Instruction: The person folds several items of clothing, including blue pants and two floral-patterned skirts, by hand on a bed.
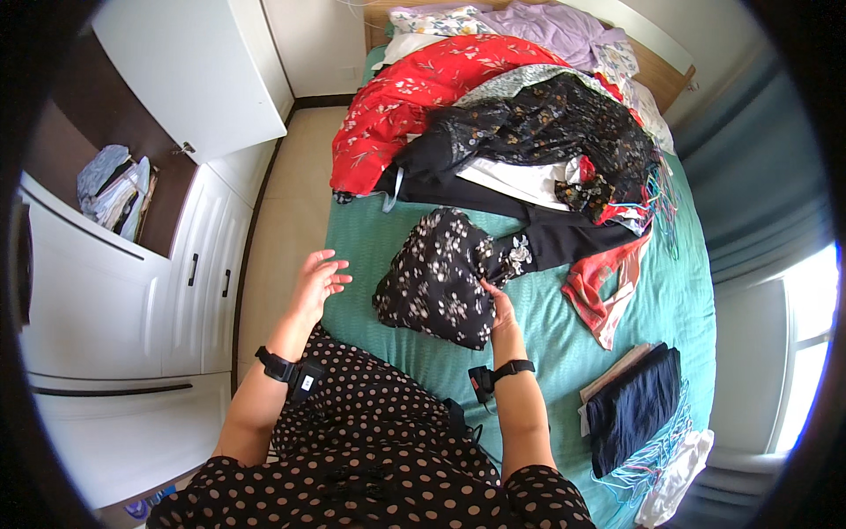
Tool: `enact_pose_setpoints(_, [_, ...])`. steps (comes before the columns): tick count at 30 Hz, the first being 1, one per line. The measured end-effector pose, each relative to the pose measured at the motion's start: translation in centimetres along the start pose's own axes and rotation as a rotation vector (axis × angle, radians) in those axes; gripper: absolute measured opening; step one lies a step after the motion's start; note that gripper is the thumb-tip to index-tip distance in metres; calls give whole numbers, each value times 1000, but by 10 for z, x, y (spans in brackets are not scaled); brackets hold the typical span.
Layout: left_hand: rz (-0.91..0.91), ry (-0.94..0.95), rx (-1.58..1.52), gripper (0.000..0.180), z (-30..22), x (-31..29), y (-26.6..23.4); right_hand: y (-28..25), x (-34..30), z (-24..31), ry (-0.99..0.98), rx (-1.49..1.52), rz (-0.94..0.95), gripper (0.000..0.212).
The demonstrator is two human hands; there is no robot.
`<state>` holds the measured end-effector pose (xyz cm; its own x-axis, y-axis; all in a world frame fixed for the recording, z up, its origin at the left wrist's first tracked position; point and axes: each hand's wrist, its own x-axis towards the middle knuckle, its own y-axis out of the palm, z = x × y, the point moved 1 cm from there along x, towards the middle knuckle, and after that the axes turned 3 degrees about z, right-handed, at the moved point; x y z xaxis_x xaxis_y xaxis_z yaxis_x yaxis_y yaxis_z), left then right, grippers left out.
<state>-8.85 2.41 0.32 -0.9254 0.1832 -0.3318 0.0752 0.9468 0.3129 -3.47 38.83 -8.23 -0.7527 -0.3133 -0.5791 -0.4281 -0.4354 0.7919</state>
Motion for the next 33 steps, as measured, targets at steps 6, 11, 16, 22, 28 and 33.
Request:
enact_pose_setpoints(6, [-107,474,540,33,22,1,51,-4,-6,2,14,-20,14,34])
enact_pose_setpoints(11, [264,986,1277,51,2,-8,141,2,-12,-3,-36,-6,48,37])
enact_pose_setpoints(16, [434,529,1646,61,50,50,127,8,-17,-8,-166,-154,19,42])
enact_pose_setpoints(22, [605,425,1348,59,47,64,121,4,-20,-11,-199,-269,-84,42])
enact_pose_setpoints(28, [-4,657,810,50,52,52,60,25,-33,-16,-133,-128,87,31])
enact_pose_setpoints(33, [-13,593,917,51,96,35,-17,50,-92,-9,-320,-187,-127,21])
